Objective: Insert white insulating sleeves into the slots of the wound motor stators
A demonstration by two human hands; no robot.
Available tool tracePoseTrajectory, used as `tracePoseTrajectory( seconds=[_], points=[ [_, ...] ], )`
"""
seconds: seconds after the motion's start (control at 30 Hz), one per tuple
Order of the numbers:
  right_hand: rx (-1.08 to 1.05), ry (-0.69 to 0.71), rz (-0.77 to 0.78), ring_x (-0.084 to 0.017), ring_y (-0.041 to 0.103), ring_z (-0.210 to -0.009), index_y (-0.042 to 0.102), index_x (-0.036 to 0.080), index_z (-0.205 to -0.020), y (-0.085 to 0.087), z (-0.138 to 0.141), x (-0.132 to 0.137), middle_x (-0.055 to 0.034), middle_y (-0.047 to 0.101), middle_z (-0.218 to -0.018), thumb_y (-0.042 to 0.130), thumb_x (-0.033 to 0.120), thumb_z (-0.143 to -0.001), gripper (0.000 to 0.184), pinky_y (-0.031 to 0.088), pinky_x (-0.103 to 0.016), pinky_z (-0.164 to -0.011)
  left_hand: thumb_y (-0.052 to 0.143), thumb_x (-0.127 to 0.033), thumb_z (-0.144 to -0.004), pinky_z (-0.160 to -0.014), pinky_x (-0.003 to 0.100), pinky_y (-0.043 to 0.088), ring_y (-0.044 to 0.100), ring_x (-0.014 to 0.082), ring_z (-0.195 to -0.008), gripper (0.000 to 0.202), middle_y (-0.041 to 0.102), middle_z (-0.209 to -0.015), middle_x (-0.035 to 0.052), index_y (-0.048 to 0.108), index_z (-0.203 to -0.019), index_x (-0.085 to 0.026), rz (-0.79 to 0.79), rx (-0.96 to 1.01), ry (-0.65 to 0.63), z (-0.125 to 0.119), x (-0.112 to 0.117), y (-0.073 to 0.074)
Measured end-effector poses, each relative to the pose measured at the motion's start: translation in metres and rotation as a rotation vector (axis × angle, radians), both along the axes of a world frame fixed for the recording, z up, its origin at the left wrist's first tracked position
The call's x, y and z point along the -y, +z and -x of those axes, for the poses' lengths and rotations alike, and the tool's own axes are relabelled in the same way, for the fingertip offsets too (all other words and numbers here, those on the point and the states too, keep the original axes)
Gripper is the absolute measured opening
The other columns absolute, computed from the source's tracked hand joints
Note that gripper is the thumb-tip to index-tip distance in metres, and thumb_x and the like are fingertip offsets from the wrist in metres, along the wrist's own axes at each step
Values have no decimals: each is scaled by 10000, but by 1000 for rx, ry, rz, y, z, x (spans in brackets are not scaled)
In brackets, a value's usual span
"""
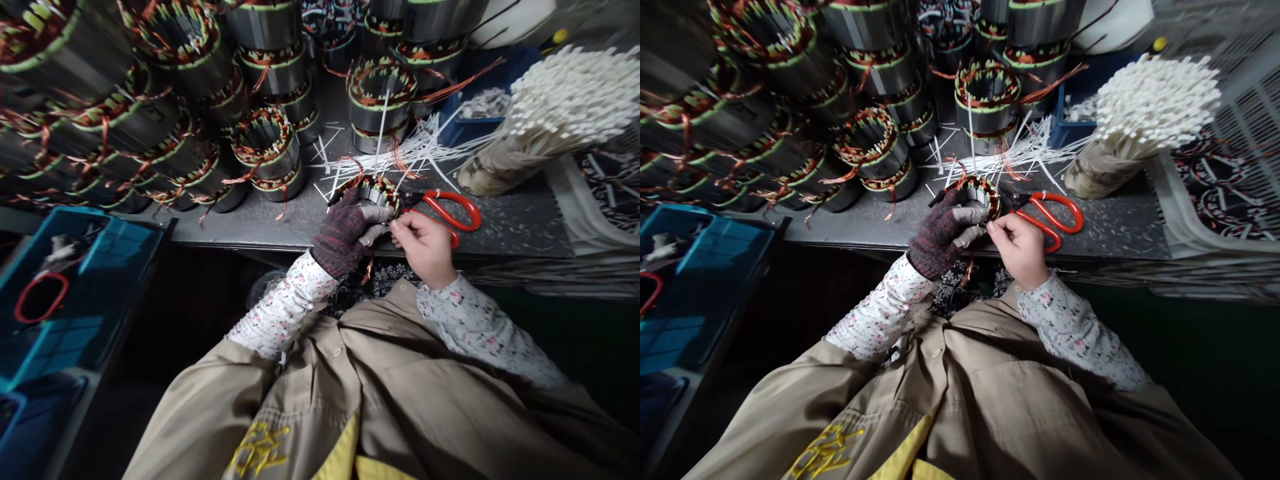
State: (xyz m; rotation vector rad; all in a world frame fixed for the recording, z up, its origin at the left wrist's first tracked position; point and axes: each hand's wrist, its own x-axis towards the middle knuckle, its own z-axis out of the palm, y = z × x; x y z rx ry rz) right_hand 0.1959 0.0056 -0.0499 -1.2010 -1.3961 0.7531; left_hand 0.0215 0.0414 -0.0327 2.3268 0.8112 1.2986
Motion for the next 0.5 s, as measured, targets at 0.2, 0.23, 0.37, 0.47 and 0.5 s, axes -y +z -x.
tracePoseTrajectory(
  seconds=[0.2, 0.23, 0.37, 0.47, 0.5],
  points=[
    [30, 26, -141, -142, 571, -628, 620, 212, -705, 13, -2, 12, -3, 626, -684, 624, 322, -908, 231, 465, -294, -615, 541, -300, -1015, -962, 407, 585, 692, 176, -1028, 180, 761, -1004, 61, 675, -1072, -194, -36, -41, 40, 1, 3, 4],
    [77, 12, -151, -140, 557, -616, 615, 212, -694, 14, -1, 12, 1, 614, -665, 626, 316, -904, 234, 449, -291, -604, 532, -303, -1018, -976, 414, 582, 698, 175, -1019, 192, 766, -995, 61, 677, -1071, -189, -50, -55, 41, 1, 3, 5],
    [203, -47, -122, -121, 478, -532, 605, 209, -675, 9, -1, 4, 29, 539, -578, 627, 293, -882, 225, 374, -277, -541, 534, -356, -1018, -1061, 447, 550, 711, 177, -1035, 236, 774, -1028, 60, 684, -1090, -187, -36, -97, 32, 1, 1, 4],
    [250, -43, -135, -119, 484, -543, 605, 206, -678, 8, -3, 1, 21, 549, -614, 622, 266, -866, 198, 363, -270, -534, 523, -353, -1024, -1104, 450, 520, 709, 169, -1027, 239, 768, -1021, 57, 687, -1076, -186, 8, -60, 6, -1, 2, 2],
    [270, -44, -159, -117, 484, -548, 595, 206, -670, 11, -3, 1, 16, 550, -630, 625, 270, -867, 209, 365, -268, -536, 508, -342, -1030, -1115, 446, 510, 706, 167, -1025, 244, 764, -1013, 56, 690, -1071, -184, 25, -66, 13, -1, 4, 2]
  ],
)
